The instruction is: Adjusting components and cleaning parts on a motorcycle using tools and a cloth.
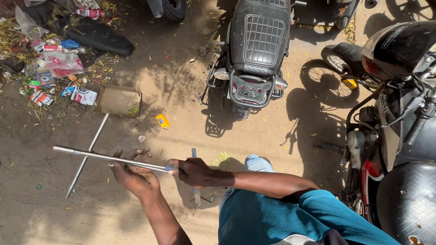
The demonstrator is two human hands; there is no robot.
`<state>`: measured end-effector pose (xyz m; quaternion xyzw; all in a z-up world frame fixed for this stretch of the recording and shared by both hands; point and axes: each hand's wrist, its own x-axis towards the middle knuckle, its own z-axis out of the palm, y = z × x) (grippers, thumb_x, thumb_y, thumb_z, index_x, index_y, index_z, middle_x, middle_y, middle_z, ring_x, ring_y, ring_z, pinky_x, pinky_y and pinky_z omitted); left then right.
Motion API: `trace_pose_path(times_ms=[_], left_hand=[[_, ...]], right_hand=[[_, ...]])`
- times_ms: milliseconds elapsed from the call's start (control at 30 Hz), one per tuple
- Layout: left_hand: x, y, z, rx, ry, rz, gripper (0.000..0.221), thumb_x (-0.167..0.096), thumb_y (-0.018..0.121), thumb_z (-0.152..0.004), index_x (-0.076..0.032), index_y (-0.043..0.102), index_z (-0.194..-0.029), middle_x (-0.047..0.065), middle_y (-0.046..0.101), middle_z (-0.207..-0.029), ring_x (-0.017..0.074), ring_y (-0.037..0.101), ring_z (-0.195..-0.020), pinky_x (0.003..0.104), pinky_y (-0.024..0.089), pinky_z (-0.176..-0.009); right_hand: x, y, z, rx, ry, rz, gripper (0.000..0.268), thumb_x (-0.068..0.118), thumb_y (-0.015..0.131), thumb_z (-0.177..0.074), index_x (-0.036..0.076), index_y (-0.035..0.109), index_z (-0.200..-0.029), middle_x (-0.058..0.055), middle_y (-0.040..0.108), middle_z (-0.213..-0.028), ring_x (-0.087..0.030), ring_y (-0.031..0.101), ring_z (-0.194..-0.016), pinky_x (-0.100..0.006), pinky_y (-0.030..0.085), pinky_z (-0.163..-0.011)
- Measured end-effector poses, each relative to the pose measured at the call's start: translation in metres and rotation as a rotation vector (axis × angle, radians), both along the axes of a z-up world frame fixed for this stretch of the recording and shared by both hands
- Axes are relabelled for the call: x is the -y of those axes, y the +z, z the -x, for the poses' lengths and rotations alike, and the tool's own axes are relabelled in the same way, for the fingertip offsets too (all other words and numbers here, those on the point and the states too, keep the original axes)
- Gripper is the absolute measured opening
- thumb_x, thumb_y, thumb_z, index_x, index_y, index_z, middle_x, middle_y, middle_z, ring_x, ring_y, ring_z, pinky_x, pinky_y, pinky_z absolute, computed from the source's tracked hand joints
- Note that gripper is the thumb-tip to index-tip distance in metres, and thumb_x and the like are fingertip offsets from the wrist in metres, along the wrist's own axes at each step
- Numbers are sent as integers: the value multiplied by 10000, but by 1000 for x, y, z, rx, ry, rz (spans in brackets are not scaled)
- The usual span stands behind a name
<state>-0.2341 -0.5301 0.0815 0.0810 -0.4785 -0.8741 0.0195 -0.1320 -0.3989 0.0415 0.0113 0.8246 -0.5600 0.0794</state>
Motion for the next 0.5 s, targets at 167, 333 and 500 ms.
trace_pose_path(times_ms=[167,333,500], left_hand=[[78,-36,59,26,115,-218,215,-281,546,-1123,-80,592,-1184,27,592,-780,121,532,-554,247,435,-453],[109,-52,83,5,296,-95,191,-311,535,-1076,-135,560,-1006,-49,440,-639,75,357,-464,224,280,-403],[157,-87,145,-8,285,-88,208,-262,539,-1138,-150,507,-966,-47,446,-686,91,385,-536,254,333,-498]], right_hand=[[29,-9,41,-59,124,-198,425,378,528,-1065,94,588,-1376,-126,522,-488,-329,590,-474,-483,493,-579],[55,-64,93,-441,296,-323,399,365,596,-996,70,575,-1264,-125,672,-622,-340,645,-547,-501,532,-580],[66,-49,160,-318,360,-266,301,265,610,-964,79,588,-1199,-132,693,-727,-339,681,-616,-494,558,-566]])
